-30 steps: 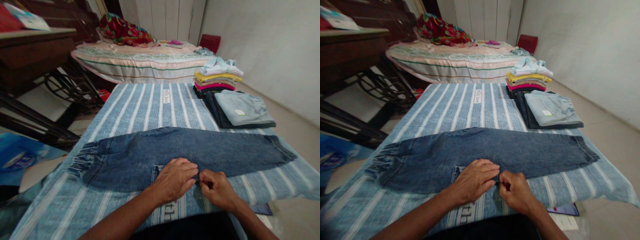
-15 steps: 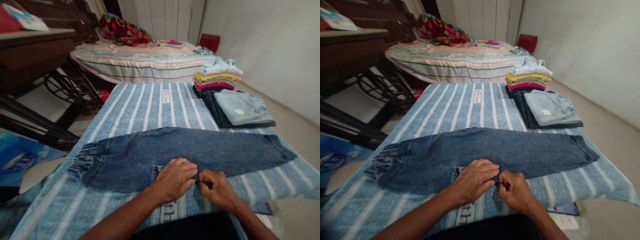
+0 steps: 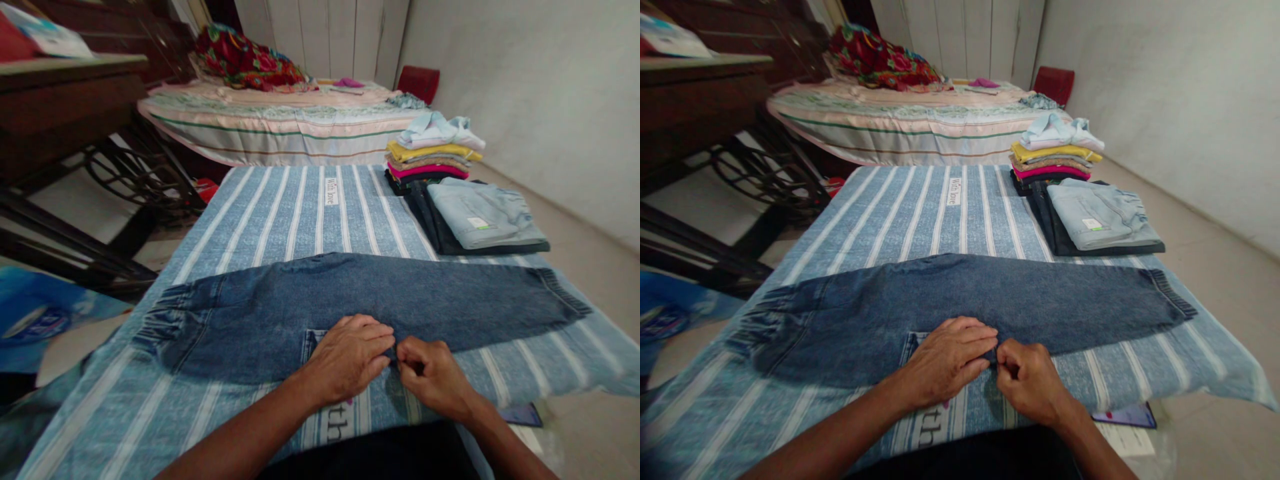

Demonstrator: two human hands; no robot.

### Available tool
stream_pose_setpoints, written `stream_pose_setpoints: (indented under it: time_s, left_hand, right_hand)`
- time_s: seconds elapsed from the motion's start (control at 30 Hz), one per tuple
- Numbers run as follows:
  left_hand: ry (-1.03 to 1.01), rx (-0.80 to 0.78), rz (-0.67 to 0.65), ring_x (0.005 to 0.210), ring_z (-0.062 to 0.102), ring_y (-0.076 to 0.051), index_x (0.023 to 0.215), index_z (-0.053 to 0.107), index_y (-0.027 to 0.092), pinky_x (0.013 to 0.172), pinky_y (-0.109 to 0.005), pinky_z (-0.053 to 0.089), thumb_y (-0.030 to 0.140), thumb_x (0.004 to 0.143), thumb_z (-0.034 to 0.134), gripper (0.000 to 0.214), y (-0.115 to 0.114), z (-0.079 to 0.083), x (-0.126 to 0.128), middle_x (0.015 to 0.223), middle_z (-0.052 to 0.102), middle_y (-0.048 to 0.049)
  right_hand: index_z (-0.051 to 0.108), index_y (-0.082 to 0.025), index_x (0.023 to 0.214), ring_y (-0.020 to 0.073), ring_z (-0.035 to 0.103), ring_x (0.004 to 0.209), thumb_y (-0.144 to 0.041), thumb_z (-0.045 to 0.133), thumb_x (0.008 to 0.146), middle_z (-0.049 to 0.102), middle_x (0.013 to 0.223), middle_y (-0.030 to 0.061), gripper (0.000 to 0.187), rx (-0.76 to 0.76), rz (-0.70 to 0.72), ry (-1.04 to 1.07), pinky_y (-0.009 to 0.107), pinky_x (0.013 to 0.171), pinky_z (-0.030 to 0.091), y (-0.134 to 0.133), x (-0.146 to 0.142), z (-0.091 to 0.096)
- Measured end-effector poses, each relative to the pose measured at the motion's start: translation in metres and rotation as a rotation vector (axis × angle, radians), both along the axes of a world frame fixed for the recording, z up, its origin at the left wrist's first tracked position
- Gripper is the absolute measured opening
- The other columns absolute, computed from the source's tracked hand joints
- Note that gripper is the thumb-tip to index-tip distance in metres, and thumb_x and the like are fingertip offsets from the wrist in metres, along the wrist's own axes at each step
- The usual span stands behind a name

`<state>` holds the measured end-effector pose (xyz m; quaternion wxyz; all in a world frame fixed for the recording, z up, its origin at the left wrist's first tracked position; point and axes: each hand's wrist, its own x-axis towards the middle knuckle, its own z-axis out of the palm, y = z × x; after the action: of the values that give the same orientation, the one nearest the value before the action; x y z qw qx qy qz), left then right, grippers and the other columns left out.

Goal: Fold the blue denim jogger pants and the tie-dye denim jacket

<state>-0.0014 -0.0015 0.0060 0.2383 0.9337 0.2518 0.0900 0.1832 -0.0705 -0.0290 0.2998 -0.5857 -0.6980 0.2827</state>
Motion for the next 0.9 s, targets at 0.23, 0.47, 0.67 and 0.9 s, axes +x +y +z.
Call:
stream_pose_setpoints:
  time_s: [0.23,0.47,0.67,0.9]
  left_hand:
    - [-0.007,0.018,0.011,0.117,0.046,-0.021,0.117,0.058,0.025,0.100,-0.039,0.033,0.030,0.089,0.051,0.029,-0.0004,-0.0031,-0.0003,0.127,0.058,0.0004]
    - [0.007,0.025,0.009,0.117,0.046,-0.021,0.117,0.058,0.025,0.099,-0.040,0.034,0.031,0.089,0.050,0.029,-0.0003,-0.0021,0.0000,0.126,0.059,0.0009]
    - [0.002,0.033,0.006,0.117,0.046,-0.021,0.117,0.058,0.025,0.099,-0.039,0.035,0.031,0.088,0.051,0.030,0.0001,-0.0042,0.0002,0.125,0.059,-0.0013]
    - [0.012,0.013,0.003,0.119,0.045,-0.021,0.117,0.057,0.025,0.100,-0.040,0.034,0.030,0.086,0.054,0.032,0.0003,-0.0012,-0.0004,0.127,0.058,0.0005]
  right_hand:
    - [0.045,-0.020,0.061,0.0058,0.035,0.043,-0.008,0.043,0.067,0.038,0.048,-0.0080,0.014,0.001,-0.006,-0.019,0.019,0.046,0.026,0.0001,0.0004,-0.0007]
    - [0.042,-0.020,0.060,0.0057,0.034,0.043,-0.009,0.044,0.068,0.036,0.047,-0.0083,0.013,-0.012,0.002,0.001,0.020,0.046,0.025,0.0004,0.0002,0.0010]
    - [0.042,-0.020,0.060,0.0058,0.033,0.043,-0.010,0.044,0.068,0.035,0.048,-0.0083,0.013,-0.011,-0.008,0.010,0.020,0.046,0.025,0.0010,0.0005,0.0001]
    - [0.041,-0.020,0.059,0.0057,0.032,0.043,-0.010,0.044,0.067,0.033,0.048,-0.0085,0.013,0.012,0.004,0.012,0.020,0.046,0.024,0.0017,0.0000,0.0013]
